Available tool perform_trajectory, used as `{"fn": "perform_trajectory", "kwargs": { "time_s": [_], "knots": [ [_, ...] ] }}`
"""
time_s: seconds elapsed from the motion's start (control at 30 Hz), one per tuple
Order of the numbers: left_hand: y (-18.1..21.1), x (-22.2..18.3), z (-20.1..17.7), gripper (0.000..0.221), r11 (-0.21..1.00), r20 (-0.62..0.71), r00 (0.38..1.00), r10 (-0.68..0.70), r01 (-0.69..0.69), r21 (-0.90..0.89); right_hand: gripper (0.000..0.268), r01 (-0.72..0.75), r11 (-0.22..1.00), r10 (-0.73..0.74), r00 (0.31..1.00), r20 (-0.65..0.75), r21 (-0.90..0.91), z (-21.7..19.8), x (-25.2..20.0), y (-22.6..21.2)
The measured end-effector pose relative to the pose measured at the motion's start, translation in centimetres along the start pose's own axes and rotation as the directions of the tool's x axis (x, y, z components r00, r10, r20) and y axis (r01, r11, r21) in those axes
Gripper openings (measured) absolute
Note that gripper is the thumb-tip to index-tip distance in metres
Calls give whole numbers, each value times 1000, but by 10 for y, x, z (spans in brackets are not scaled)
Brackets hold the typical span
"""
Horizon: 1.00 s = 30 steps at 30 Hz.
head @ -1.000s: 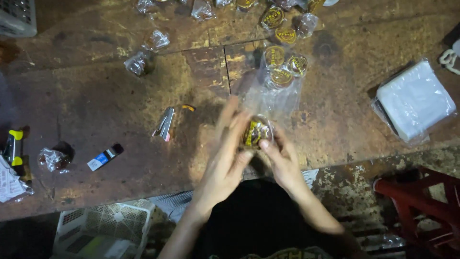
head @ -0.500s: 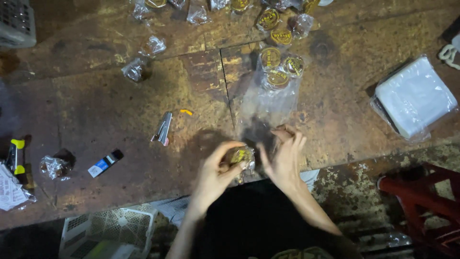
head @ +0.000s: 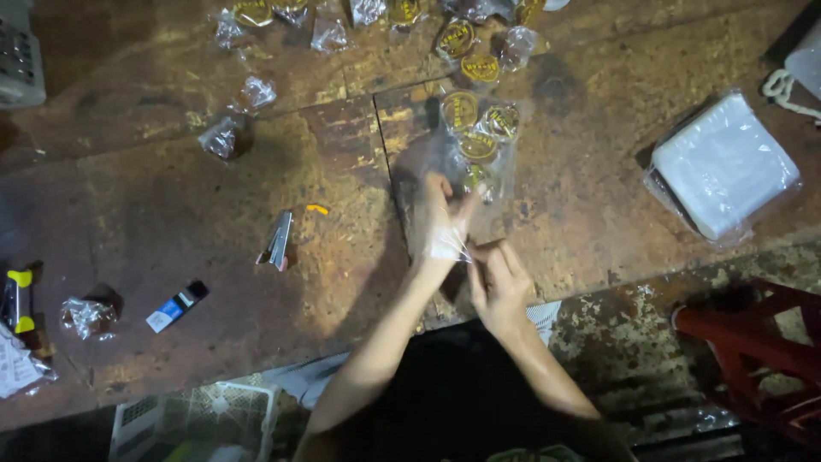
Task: Packaging individually wrapped gold-colored items into clear plastic bags.
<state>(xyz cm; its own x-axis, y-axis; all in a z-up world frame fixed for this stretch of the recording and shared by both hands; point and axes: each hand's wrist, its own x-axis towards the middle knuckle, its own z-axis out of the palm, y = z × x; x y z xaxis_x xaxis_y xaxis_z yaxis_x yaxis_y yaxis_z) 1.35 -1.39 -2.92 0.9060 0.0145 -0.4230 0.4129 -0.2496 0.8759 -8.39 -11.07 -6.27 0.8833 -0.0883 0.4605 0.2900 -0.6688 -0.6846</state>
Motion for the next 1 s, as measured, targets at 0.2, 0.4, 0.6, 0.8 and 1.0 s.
{"fn": "perform_trajectory", "kwargs": {
  "time_s": [0.2, 0.4, 0.6, 0.8, 1.0],
  "knots": [
    [-50, 54, 14, 38, 968, 174, 984, 50, -90, 235, 8, -17, 999, 17, 1000, -19, 47, 3, 4, -12],
    [-18, 30, 24, 44, 972, 11, 995, -103, 103, -213, 4, 101, 989, -100, 995, -17, 108, -5, 9, -17],
    [-77, 71, 32, 37, 853, 110, 993, -33, -29, 521, 19, 132, 979, -155, 977, 144, 155, -30, 103, 1],
    [-20, 35, 13, 29, 893, 319, 943, 91, -219, 392, 69, 185, 923, -49, 925, 376, -337, 20, 165, 57],
    [20, 58, -105, 67, 870, 850, 288, 441, -371, -326, 69, 165, 877, 80, 875, 477, -450, 28, 173, 60]
  ]
}}
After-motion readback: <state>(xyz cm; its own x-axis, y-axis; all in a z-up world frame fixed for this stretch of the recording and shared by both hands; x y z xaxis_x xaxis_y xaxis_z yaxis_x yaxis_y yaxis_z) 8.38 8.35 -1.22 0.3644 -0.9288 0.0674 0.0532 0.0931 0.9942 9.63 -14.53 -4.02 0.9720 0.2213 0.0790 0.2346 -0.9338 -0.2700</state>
